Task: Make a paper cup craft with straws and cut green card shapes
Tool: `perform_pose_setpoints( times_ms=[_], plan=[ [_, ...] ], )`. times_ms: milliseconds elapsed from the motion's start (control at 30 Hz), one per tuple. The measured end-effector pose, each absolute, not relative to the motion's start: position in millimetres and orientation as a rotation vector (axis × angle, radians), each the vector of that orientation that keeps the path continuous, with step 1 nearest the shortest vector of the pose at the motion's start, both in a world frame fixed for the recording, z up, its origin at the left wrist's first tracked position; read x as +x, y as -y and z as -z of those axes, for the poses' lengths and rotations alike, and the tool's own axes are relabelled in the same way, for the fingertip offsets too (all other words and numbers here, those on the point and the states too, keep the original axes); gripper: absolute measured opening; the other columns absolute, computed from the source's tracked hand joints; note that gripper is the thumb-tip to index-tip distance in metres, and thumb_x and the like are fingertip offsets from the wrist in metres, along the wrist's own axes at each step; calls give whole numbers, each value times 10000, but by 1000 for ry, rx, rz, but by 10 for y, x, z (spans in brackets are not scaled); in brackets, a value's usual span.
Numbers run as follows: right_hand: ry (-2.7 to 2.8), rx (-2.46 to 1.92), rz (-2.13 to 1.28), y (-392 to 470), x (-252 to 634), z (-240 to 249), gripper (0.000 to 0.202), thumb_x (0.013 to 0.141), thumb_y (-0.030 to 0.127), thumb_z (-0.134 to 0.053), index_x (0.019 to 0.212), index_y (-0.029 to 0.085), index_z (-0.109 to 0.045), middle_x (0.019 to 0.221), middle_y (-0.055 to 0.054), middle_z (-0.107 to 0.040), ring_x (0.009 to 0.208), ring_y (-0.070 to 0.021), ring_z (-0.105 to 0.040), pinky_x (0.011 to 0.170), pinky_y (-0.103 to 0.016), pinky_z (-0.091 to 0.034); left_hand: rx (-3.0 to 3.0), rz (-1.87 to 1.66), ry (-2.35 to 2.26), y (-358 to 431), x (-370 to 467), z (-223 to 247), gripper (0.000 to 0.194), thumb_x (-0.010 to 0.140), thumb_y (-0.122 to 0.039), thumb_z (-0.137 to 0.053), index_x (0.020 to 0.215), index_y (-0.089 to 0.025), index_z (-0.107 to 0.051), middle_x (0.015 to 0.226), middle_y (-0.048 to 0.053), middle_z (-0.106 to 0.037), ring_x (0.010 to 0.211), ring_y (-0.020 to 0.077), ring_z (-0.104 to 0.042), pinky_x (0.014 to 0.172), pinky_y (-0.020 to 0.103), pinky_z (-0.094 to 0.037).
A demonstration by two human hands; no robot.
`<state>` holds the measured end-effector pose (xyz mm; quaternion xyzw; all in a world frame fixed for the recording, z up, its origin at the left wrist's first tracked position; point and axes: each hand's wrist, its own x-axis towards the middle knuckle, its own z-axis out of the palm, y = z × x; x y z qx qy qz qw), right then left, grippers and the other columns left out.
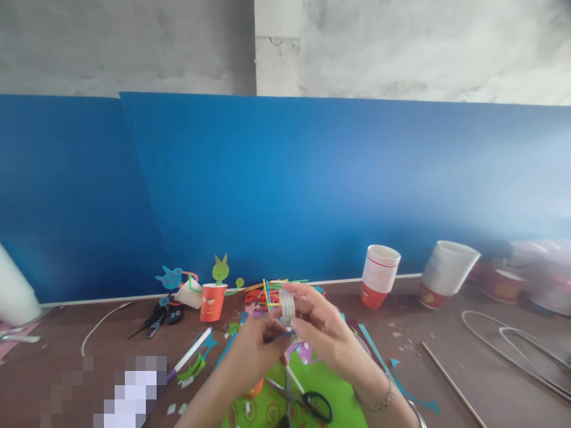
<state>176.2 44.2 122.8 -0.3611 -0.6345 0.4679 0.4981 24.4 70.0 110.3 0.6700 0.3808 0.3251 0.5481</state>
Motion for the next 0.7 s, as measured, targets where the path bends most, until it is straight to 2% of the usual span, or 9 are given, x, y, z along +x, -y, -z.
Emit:
perform_pose_setpoints(
  times_ms=[233, 367, 533, 700],
  plan=[
    [1606, -883, -1117, -372, 1782, -1257, 428, 878, 302, -555, 1283, 220, -442, 896, -54, -693, 727, -151, -585, 544, -243, -407, 1623, -834, -927, -773, 198, -1000, 278, 794, -343, -568, 588, -160, -600, 508, -18, -538, 516, 122, -481, 527, 234, -338],
    [1651, -958, -1029, -327, 1745, -1297, 398, 849, 264, -580, 1229, 213, -474, 738, 4, -652, 642, -127, -527, 560, -249, -385, 1541, -952, -950, -809, 131, -1060, 201, 780, -324, -553, 684, -157, -615, 575, -7, -587, 568, 140, -527, 572, 246, -380],
    [1683, -1094, -960, -336, 1727, -1308, 296, 818, 292, -628, 1082, 221, -515, 651, 58, -553, 577, -104, -414, 550, -248, -325, 1515, -1051, -1055, -814, 74, -1161, 249, 775, -388, -556, 783, -152, -637, 613, 6, -608, 598, 154, -539, 593, 263, -402],
    [1672, -1165, -1016, -325, 1729, -1388, 125, 806, 213, -596, 902, 211, -516, 639, 54, -575, 572, -101, -447, 530, -238, -314, 1389, -1083, -1012, -819, 115, -1116, 235, 744, -377, -586, 754, -146, -626, 567, -9, -567, 549, 126, -500, 550, 242, -362]
  ],
)
